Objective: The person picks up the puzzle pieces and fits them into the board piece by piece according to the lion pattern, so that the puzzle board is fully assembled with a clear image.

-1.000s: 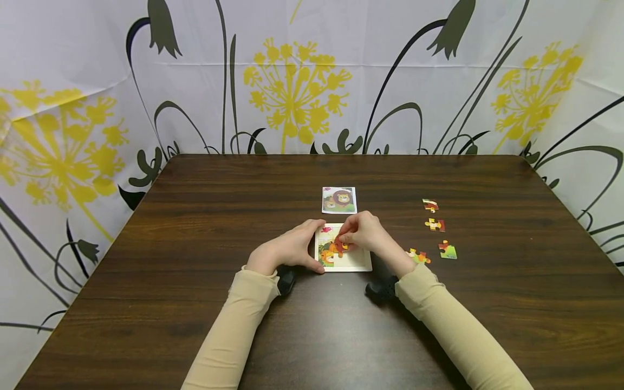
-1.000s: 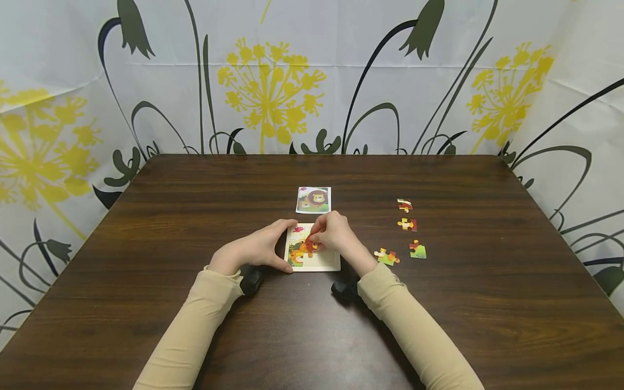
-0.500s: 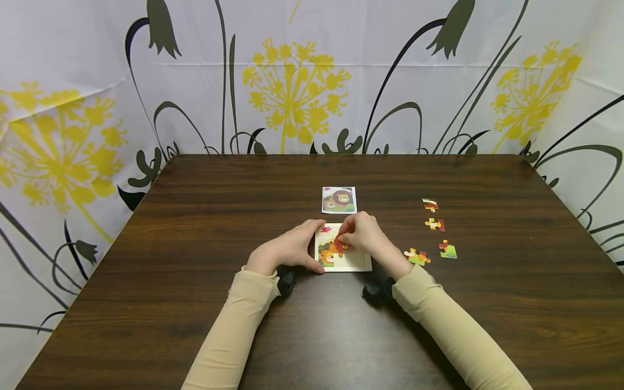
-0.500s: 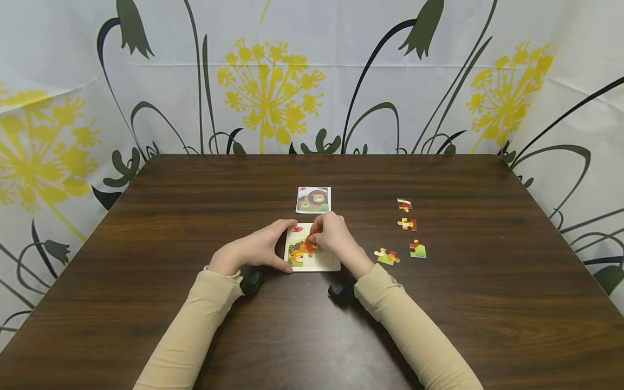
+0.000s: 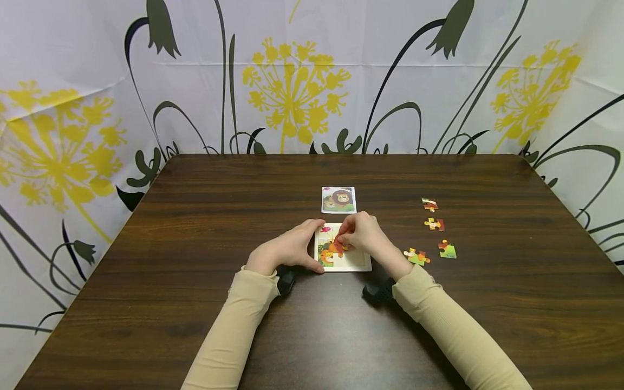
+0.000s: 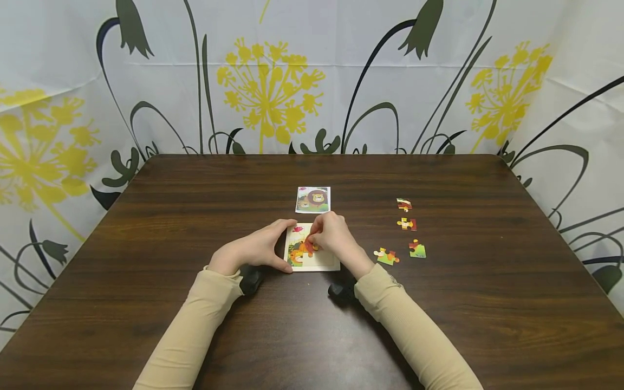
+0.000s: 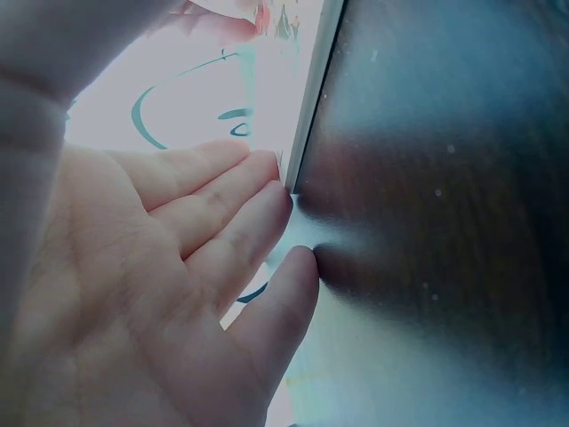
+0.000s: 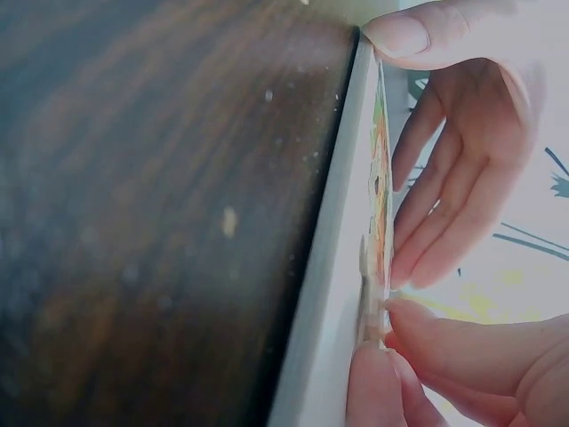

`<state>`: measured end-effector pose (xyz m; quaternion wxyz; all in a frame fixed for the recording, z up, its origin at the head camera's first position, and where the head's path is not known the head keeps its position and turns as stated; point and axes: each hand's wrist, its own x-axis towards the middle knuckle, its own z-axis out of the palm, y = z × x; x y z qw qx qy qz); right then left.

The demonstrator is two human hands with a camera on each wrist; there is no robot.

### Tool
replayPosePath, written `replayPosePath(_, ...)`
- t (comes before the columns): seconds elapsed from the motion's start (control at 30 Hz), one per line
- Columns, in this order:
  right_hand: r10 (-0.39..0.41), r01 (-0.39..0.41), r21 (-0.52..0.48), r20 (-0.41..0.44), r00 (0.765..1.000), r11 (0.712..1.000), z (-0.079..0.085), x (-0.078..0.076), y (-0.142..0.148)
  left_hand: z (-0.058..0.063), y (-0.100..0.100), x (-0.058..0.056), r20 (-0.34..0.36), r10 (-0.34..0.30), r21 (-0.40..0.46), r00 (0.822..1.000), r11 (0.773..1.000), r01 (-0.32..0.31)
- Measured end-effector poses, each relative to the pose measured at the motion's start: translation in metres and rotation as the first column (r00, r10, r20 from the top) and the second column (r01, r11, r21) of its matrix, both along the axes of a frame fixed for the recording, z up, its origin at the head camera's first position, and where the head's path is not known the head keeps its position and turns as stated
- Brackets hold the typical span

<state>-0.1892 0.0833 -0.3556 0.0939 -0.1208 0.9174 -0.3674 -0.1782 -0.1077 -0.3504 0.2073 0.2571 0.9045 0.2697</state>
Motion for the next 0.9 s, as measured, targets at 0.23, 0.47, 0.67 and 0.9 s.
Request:
replayPosePath(0.23,0.002,-0.002,-0.007,0.004,1.0,1.0,-0.0011,-0.0002,-0.0004,-0.0003,0.0001,-0.0004,0.009,0.005,-0.002,1.0,1.0,-0.005)
replayPosePath(0.47,-0.001,0.001,0.001,0.037,0.999,1.0,-0.0015,-0.0024,-0.0002,0.0014,0.0006,0.0003,0.004,0.004,-0.007,1.0,1.0,-0.004)
replayPosePath(0.67,0.006,-0.005,-0.018,0.074,0.997,1.0,-0.0017,-0.0039,-0.0004,0.0006,0.0003,-0.0009,0.0,0.003,-0.005,1.0,1.0,-0.003)
replayPosePath(0.9,0.065,-0.066,0.043,0.022,0.998,0.997,0.0014,-0.0016,0.0008,0.0004,-0.0001,0.0,0.001,-0.001,-0.007,1.0,1.0,0.001)
